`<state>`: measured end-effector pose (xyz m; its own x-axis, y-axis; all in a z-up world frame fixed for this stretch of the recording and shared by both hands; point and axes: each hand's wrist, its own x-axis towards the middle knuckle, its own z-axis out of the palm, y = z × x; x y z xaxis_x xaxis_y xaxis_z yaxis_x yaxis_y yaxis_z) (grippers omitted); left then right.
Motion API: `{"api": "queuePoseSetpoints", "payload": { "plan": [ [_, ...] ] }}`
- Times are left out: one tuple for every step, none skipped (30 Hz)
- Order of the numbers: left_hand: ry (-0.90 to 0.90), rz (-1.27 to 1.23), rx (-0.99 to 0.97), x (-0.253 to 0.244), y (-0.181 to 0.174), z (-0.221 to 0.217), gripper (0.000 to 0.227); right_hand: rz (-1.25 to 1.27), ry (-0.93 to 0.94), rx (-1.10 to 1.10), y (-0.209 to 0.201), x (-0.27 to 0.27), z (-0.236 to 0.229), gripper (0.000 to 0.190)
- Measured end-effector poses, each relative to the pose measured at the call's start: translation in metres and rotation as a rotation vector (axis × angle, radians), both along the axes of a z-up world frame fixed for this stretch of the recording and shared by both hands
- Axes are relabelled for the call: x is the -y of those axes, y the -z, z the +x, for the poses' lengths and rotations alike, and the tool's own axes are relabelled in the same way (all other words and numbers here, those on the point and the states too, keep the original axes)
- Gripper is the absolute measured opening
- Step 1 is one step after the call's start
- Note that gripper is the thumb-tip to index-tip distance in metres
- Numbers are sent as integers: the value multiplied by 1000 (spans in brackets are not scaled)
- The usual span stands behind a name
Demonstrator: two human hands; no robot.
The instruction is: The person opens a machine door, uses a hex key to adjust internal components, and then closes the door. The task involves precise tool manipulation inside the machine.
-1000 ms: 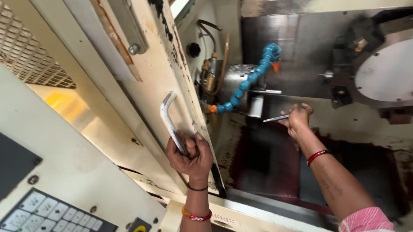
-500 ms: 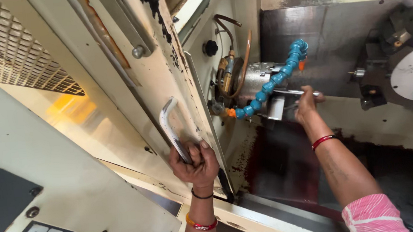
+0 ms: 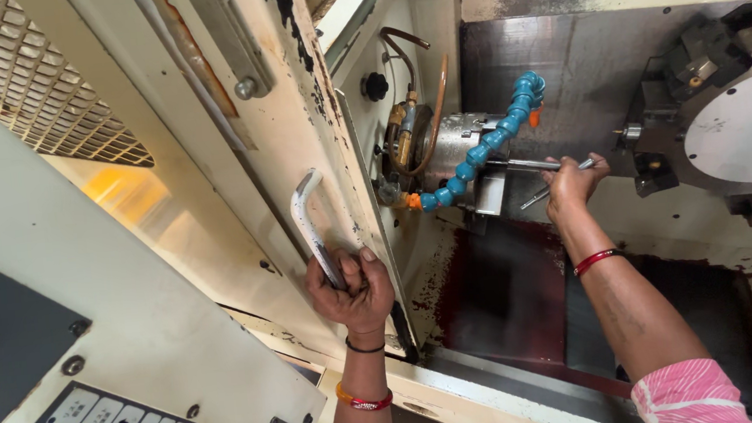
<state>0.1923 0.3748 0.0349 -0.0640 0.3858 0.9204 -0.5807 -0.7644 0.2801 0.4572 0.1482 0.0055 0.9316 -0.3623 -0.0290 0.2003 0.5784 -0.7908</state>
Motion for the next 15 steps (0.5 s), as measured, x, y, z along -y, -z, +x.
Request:
{"api": "queuePoseSetpoints", "payload": {
  "plan": [
    [-16,2,-9,-1,0,1,50,-2,15,2,3,-1,1,52],
    [-12,4,-7,-1,0,1,50,10,7,12,5,-2,4,52],
    [-9,5,-4,-2,0,3,50,23,0,21,7,-2,6,52],
    [-5,6,-2,-2,1,4,51,34,-7,30,11,-2,9,52],
    [-7,7,4,-3,2,6,51,44,-20,36,14,-5,13,52],
    [-7,7,8,-4,4,9,50,52,-31,39,18,-9,15,52],
    [-8,8,11,-4,5,11,50,61,-42,43,22,-13,17,52],
    [3,7,13,-5,6,13,51,72,-40,56,24,-18,19,53],
    [14,6,14,-6,7,13,51,84,-38,70,25,-24,20,55],
    [24,6,16,-8,7,14,52,96,-37,84,26,-30,22,56],
    [20,1,8,-9,8,13,51,89,-17,75,26,-36,21,60],
    [17,-3,1,-10,7,13,51,82,5,65,25,-39,20,64],
    [15,-7,-6,-11,7,13,50,75,26,56,25,-42,20,68],
    [5,-1,-3,-10,7,13,50,58,42,19,25,-43,20,66],
    [-5,6,1,-10,7,13,50,41,58,-18,25,-44,20,65]
  ]
}}
